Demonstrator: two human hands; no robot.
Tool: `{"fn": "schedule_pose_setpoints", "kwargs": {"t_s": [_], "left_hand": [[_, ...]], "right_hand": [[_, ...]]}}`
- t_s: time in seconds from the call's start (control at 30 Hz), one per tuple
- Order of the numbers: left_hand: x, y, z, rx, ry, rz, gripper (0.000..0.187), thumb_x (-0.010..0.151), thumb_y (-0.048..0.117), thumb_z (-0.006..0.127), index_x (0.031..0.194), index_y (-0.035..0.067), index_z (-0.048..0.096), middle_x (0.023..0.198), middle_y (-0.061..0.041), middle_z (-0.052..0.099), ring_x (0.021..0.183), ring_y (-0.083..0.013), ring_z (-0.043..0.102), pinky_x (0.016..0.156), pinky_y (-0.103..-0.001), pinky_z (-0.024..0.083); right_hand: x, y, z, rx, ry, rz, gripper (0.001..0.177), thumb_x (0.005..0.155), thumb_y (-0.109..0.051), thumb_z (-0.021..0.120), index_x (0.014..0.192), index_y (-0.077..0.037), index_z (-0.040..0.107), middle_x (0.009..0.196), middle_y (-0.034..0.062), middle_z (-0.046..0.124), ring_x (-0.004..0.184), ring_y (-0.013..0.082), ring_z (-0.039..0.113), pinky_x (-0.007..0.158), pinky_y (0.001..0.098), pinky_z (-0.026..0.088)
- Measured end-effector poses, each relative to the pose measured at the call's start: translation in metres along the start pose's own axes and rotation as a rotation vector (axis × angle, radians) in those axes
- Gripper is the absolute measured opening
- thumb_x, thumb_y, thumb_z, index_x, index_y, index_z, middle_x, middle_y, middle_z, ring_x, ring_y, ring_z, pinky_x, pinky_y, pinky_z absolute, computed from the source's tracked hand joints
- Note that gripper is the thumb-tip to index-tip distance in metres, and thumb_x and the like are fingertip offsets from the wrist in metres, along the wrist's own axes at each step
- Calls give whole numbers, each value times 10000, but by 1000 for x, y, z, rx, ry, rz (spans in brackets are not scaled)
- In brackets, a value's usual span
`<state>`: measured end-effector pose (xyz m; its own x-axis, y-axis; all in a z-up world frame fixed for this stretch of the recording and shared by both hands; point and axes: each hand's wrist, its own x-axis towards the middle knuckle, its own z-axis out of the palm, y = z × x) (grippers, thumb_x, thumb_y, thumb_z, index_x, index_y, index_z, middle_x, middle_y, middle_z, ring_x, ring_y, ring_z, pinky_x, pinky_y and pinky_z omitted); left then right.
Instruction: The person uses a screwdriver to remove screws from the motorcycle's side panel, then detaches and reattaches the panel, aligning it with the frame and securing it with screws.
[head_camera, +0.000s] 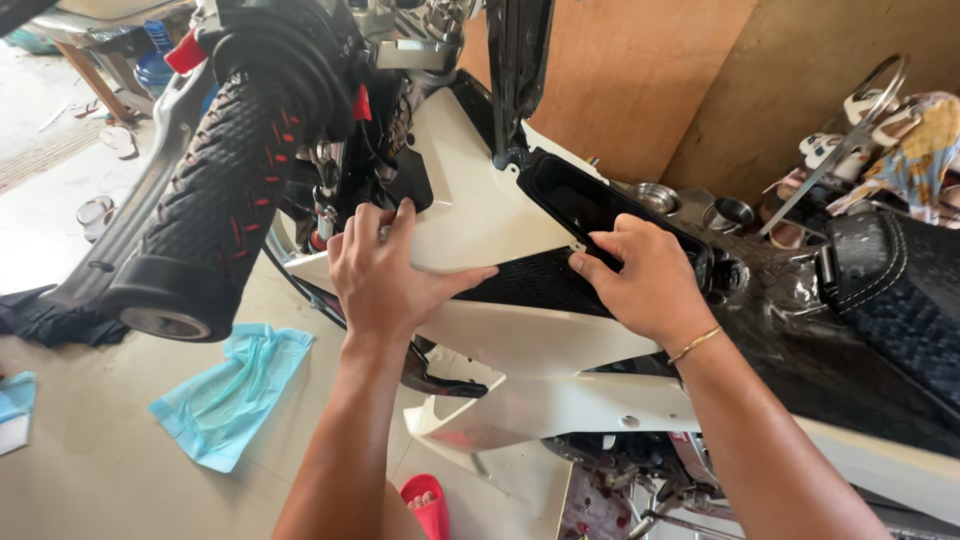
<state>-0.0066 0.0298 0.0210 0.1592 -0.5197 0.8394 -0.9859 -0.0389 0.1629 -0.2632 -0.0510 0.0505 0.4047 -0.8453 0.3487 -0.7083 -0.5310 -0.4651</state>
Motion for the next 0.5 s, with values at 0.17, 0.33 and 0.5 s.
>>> {"fn": "schedule_pose_setpoints", "kwargs": {"t_s": [0.17,0.33,0.5], "left_hand": [[5,4,-3,17,-11,-4,1007,458,803,878,1100,35,771,995,-94,577,956,-304,615,832,-464,496],[4,3,0,20,8,11,1004,473,812,868,1107,39,772,1003,-98,577,966,-300,615,843,-464,503],[3,1,3,-25,9,3,1013,490,813,874,1123,29,768,986,-87,572,953,-288,618,839,-456,506]], "right_hand": [[-2,3,2,-65,77,-119,324,861,-312,759,827,7,717,765,145,525,786,342,546,683,469,434],[-3,5,2,-69,101,-132,333,863,-323,759,844,7,711,778,143,518,812,332,549,714,461,444],[-4,5,2,-37,88,-142,318,851,-311,766,859,3,719,776,139,512,811,331,549,712,462,446]]}}
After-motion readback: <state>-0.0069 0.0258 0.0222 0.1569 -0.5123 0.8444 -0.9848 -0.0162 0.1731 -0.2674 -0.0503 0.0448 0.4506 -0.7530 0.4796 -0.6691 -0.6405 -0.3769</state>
